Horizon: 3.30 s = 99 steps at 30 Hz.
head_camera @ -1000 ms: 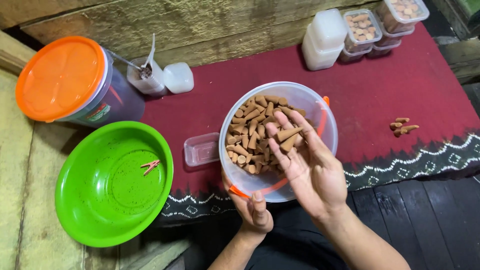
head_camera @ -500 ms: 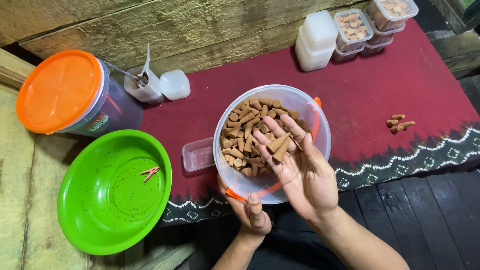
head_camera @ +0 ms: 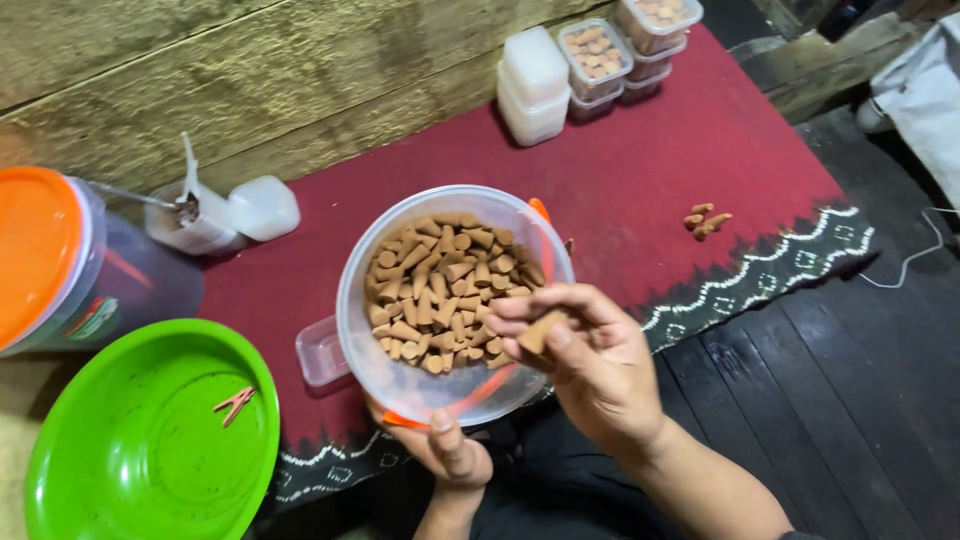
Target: The person is inspecting incense cones by picking them out of a large bowl, examining them for quality, and placing selected ones on the table.
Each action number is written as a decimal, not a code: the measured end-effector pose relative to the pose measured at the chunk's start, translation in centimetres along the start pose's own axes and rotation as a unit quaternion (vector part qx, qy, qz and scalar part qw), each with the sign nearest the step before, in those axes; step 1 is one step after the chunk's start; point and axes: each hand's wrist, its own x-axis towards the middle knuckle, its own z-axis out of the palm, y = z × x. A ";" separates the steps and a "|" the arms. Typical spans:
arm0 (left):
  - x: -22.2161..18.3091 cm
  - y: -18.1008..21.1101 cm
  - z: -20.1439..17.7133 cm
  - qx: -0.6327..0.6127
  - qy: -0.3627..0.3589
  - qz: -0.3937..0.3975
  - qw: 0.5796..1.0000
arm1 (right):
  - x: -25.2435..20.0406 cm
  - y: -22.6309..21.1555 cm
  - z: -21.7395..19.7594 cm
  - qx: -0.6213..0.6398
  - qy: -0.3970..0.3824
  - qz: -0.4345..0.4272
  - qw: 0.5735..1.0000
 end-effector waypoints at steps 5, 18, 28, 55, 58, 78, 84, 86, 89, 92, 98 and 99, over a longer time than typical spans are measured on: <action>0.0 -0.5 0.0 -0.022 0.013 -0.028 0.999 | 0.1 -2.8 -5.7 -0.093 0.058 -0.142 0.984; 0.3 -0.4 0.2 0.014 0.041 -0.036 0.998 | 2.1 -1.6 -13.2 -0.456 0.164 -0.151 0.862; 0.8 -0.4 -0.1 0.016 0.031 -0.040 0.999 | 5.1 4.8 -17.5 -0.638 0.097 -0.123 0.754; 1.5 -1.0 -0.1 0.009 0.040 -0.037 0.998 | 5.2 4.7 -18.7 -0.648 0.093 -0.121 0.746; 1.8 -0.7 0.1 -0.004 0.038 -0.051 0.998 | 4.7 4.6 -19.4 -0.672 0.110 -0.135 0.720; 1.5 -0.6 0.1 -0.008 0.035 -0.042 0.998 | 5.1 5.4 -18.1 -0.730 0.086 -0.138 0.663; 0.6 -1.1 -0.5 -0.003 0.034 -0.044 0.998 | 4.5 4.9 -18.5 -0.749 0.071 -0.153 0.640; 0.2 -1.2 -0.7 -0.011 0.035 -0.045 0.998 | 4.0 4.5 -18.7 -0.740 0.072 -0.160 0.649; 0.1 -1.1 -0.6 -0.034 0.030 -0.039 0.998 | 2.8 3.1 -17.4 -0.709 0.086 -0.171 0.679; -0.5 -1.3 -0.8 -0.046 0.020 -0.034 0.998 | 1.1 0.8 -14.0 -0.663 0.095 -0.190 0.718; -2.3 -1.8 -1.4 -0.033 -0.007 -0.017 0.999 | -0.4 -2.8 -6.9 -0.665 -0.017 -0.314 0.678; -2.7 -1.8 -1.5 -0.016 -0.008 -0.018 1.000 | -0.4 -3.1 -6.0 -0.686 -0.066 -0.324 0.648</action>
